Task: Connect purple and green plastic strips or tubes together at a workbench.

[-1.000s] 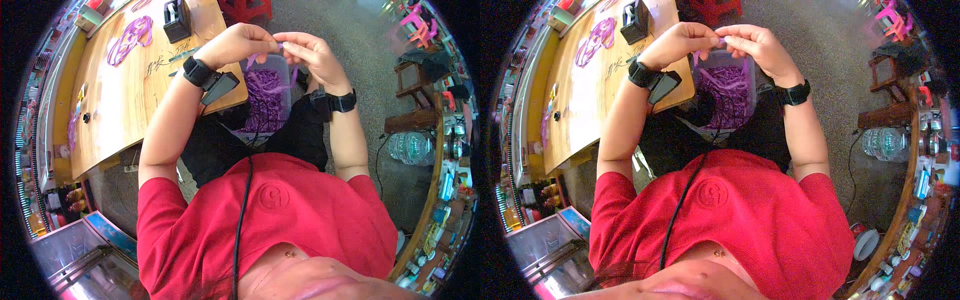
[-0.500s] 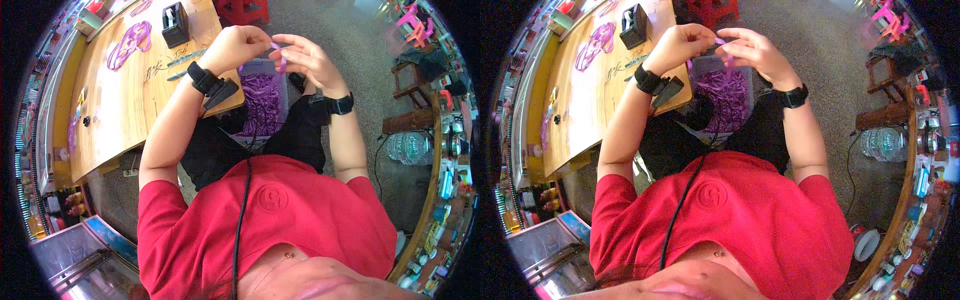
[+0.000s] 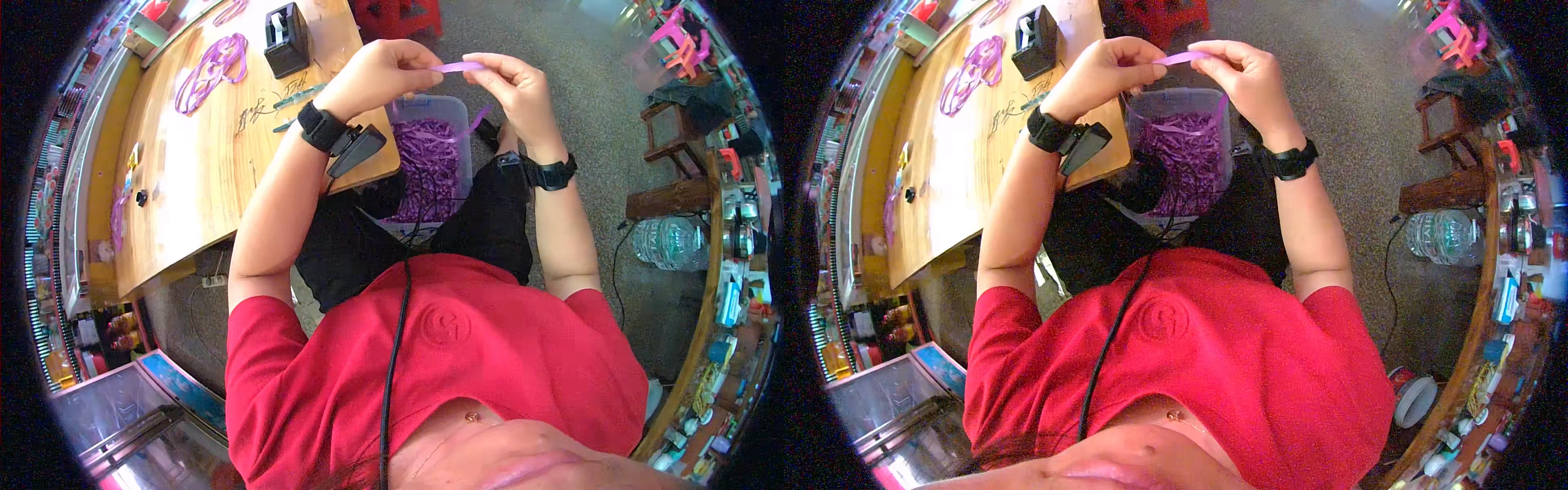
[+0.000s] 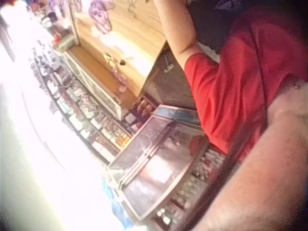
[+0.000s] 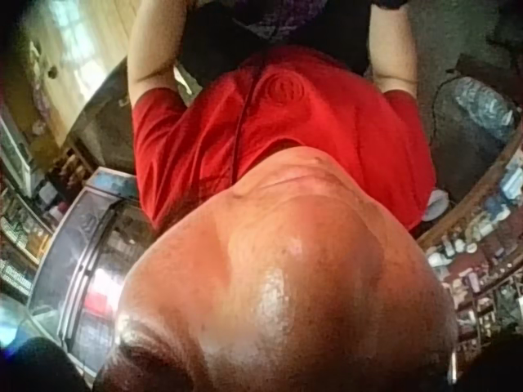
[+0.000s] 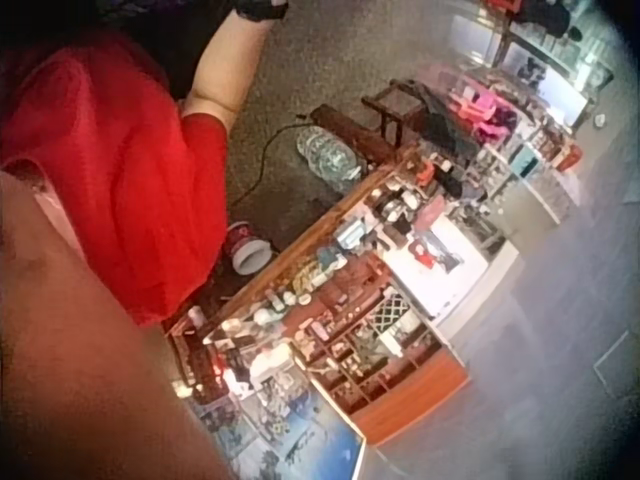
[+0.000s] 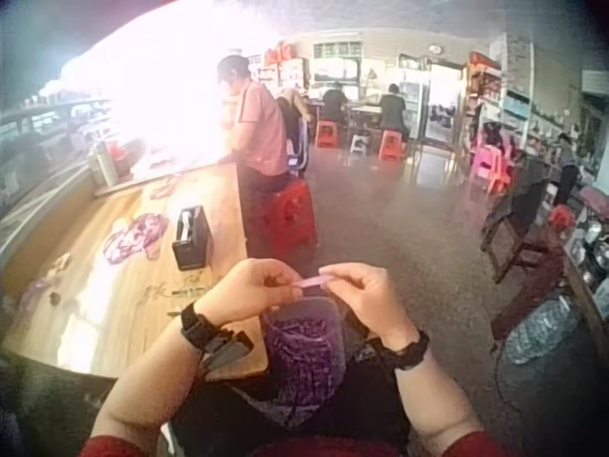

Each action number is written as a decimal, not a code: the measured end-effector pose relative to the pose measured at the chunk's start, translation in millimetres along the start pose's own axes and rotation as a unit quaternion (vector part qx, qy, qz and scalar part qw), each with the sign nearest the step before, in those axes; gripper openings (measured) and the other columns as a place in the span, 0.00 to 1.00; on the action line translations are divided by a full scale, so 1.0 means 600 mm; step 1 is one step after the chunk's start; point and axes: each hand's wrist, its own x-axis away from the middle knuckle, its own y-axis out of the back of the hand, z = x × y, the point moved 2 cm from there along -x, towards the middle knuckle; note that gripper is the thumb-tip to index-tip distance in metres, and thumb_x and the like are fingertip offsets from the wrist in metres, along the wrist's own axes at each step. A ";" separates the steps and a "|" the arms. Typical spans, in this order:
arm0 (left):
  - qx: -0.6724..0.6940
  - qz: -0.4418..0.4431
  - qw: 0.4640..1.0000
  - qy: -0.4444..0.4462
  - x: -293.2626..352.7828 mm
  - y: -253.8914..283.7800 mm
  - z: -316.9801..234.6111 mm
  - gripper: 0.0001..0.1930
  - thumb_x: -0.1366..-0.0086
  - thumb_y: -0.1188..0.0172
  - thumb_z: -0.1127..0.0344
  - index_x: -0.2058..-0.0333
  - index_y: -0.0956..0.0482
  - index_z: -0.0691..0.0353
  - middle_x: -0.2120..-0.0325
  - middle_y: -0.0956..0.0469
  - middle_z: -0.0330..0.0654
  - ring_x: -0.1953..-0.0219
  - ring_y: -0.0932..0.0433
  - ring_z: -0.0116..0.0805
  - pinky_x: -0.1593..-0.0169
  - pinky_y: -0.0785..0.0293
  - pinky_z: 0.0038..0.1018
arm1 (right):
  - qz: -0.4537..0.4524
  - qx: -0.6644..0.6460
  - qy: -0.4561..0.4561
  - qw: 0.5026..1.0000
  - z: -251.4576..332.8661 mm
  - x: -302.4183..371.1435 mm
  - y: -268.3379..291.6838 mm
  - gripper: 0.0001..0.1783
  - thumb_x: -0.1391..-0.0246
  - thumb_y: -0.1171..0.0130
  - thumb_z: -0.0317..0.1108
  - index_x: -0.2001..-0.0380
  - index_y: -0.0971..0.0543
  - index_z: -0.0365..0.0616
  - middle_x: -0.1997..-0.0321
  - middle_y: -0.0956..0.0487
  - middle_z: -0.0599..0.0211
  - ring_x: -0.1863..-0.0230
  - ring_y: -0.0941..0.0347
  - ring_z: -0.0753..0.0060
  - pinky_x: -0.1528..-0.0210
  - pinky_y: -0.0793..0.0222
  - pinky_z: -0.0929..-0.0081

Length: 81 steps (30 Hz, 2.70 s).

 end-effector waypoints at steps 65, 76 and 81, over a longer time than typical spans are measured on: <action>-0.353 -0.018 0.924 -0.143 -0.017 0.059 0.087 0.14 0.38 0.43 0.69 0.54 0.19 0.60 0.58 0.18 0.49 0.56 0.20 0.48 0.51 0.25 0.36 | 0.196 -0.069 -0.029 0.978 -0.201 -0.119 -0.115 0.13 0.44 0.37 0.27 0.55 0.19 0.36 0.59 0.17 0.68 0.58 0.22 0.79 0.51 0.27 0.80; -0.342 -0.009 0.936 -0.076 -0.017 0.046 0.096 0.17 0.37 0.44 0.68 0.49 0.20 0.56 0.59 0.19 0.51 0.56 0.20 0.51 0.50 0.25 0.37 | 0.205 -0.051 -0.231 0.950 -0.309 0.009 -0.115 0.14 0.38 0.42 0.39 0.63 0.19 0.38 0.66 0.19 0.70 0.70 0.25 0.80 0.69 0.31 0.81; -0.349 -0.019 0.935 -0.063 -0.016 0.046 0.093 0.16 0.37 0.46 0.66 0.51 0.19 0.54 0.60 0.18 0.52 0.58 0.20 0.52 0.51 0.25 0.38 | 0.110 -0.127 -0.359 0.918 -0.390 0.086 -0.101 0.15 0.41 0.38 0.37 0.59 0.20 0.34 0.66 0.18 0.62 0.69 0.21 0.73 0.66 0.23 0.72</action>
